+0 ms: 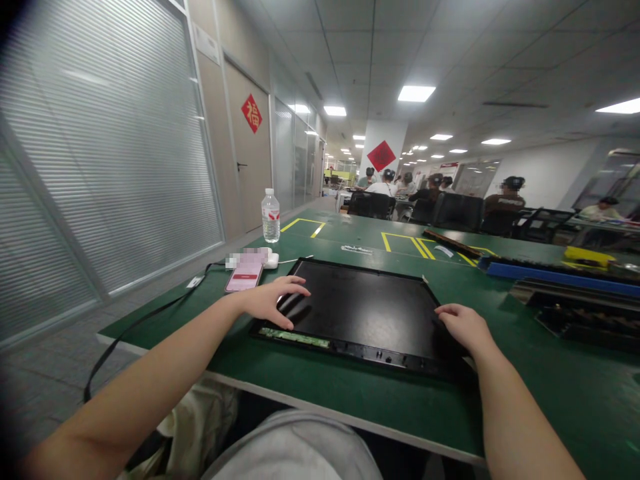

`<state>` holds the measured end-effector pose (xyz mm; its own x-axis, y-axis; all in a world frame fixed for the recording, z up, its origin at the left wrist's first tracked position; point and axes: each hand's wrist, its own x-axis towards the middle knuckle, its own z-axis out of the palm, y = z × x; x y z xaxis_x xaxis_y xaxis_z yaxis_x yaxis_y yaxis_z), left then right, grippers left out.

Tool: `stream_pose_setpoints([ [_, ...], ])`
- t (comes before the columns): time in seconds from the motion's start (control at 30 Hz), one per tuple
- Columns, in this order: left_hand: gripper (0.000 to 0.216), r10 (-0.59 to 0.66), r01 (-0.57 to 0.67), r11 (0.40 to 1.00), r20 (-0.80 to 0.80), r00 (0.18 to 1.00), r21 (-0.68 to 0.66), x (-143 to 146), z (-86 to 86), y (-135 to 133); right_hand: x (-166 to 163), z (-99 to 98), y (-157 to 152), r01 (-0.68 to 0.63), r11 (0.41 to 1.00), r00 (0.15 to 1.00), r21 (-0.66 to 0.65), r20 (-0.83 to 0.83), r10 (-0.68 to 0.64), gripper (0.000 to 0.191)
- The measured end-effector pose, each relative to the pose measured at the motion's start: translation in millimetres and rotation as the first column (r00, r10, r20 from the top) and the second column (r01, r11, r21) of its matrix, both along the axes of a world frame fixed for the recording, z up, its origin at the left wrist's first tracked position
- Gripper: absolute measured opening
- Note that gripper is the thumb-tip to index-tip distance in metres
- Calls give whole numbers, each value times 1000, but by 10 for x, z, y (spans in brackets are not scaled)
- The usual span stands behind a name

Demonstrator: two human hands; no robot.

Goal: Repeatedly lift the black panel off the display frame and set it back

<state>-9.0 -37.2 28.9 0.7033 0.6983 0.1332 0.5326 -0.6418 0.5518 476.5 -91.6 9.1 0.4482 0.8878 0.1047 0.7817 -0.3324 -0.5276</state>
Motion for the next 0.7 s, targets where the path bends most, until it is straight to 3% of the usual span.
stream_pose_setpoints([
  [0.23, 75, -93, 93, 996, 18, 995, 6, 20, 92, -35, -21, 5, 0, 25, 1000, 999, 18, 34, -26, 19],
  [0.47, 70, -136, 135, 990, 74, 988, 30, 37, 76, -30, 14, -16, 5, 18, 1000, 1000, 19, -7, -18, 21],
  [0.7, 66, -77, 76, 997, 85, 993, 16, 40, 40, 15, 20, -50, 15, 31, 999, 997, 42, -66, -28, 31],
])
